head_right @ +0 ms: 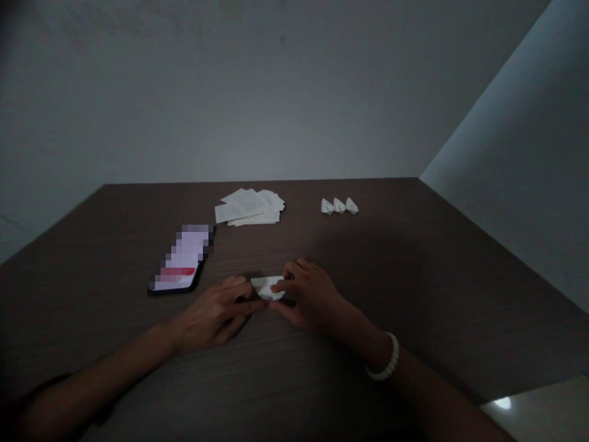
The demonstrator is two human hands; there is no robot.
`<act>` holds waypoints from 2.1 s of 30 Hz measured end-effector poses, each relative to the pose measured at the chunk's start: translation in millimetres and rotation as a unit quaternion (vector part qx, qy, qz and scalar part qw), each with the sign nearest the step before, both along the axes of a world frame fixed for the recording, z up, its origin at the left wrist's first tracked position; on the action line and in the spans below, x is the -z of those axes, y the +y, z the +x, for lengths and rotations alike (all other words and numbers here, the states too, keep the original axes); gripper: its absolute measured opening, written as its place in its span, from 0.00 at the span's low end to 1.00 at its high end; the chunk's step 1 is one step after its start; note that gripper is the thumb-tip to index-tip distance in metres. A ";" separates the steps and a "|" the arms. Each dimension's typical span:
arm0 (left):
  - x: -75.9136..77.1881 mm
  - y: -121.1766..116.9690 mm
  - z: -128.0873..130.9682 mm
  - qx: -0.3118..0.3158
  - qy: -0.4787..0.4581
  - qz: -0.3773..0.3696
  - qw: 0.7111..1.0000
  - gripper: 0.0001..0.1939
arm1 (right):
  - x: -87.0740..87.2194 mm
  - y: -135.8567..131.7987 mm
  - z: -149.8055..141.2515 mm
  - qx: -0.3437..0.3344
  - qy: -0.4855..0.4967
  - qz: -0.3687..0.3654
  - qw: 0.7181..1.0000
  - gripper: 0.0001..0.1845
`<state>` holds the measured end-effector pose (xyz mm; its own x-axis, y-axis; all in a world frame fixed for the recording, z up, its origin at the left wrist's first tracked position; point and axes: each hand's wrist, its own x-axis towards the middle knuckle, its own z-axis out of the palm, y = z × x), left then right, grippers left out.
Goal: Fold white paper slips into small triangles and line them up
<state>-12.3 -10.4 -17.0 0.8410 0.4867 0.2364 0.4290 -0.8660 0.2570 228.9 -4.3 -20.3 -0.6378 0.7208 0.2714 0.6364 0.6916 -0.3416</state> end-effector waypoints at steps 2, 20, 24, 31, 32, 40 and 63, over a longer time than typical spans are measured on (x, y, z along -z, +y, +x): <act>-0.5 -0.2 0.6 -0.001 0.008 0.005 1.000 0.18 | -0.9 -0.5 -0.3 0.002 -0.001 0.000 1.000 0.14; -0.8 9.9 -9.0 -0.126 -0.014 0.073 0.989 0.14 | -6.9 -1.4 -0.4 0.006 -0.007 -0.015 1.000 0.14; -1.6 6.8 -8.2 -0.108 -0.021 0.100 0.989 0.14 | -5.1 -1.8 -0.7 0.006 -0.004 -0.014 1.000 0.14; -3.9 6.8 -7.6 -0.058 -0.011 0.053 0.997 0.15 | -5.4 -3.6 -0.3 -0.015 -0.032 0.038 0.999 0.13; -4.2 7.3 -7.3 -0.056 -0.012 0.044 0.997 0.15 | -5.8 -4.2 -0.2 -0.023 -0.041 0.056 0.997 0.13; -3.4 10.1 -6.4 -0.069 -0.047 -0.016 0.996 0.16 | -6.8 -5.3 -2.0 -0.136 -0.077 0.075 0.985 0.13; -0.7 12.0 -5.6 -0.160 -0.058 -0.001 0.985 0.14 | -5.7 -5.3 -0.7 -0.127 -0.023 0.023 0.991 0.14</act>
<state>-17.9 1.6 -16.3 0.6123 0.7227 0.3206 0.6471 -0.6911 0.3219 228.2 -9.6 -14.6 -0.8096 0.5228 0.2669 0.4539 0.8458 -0.2803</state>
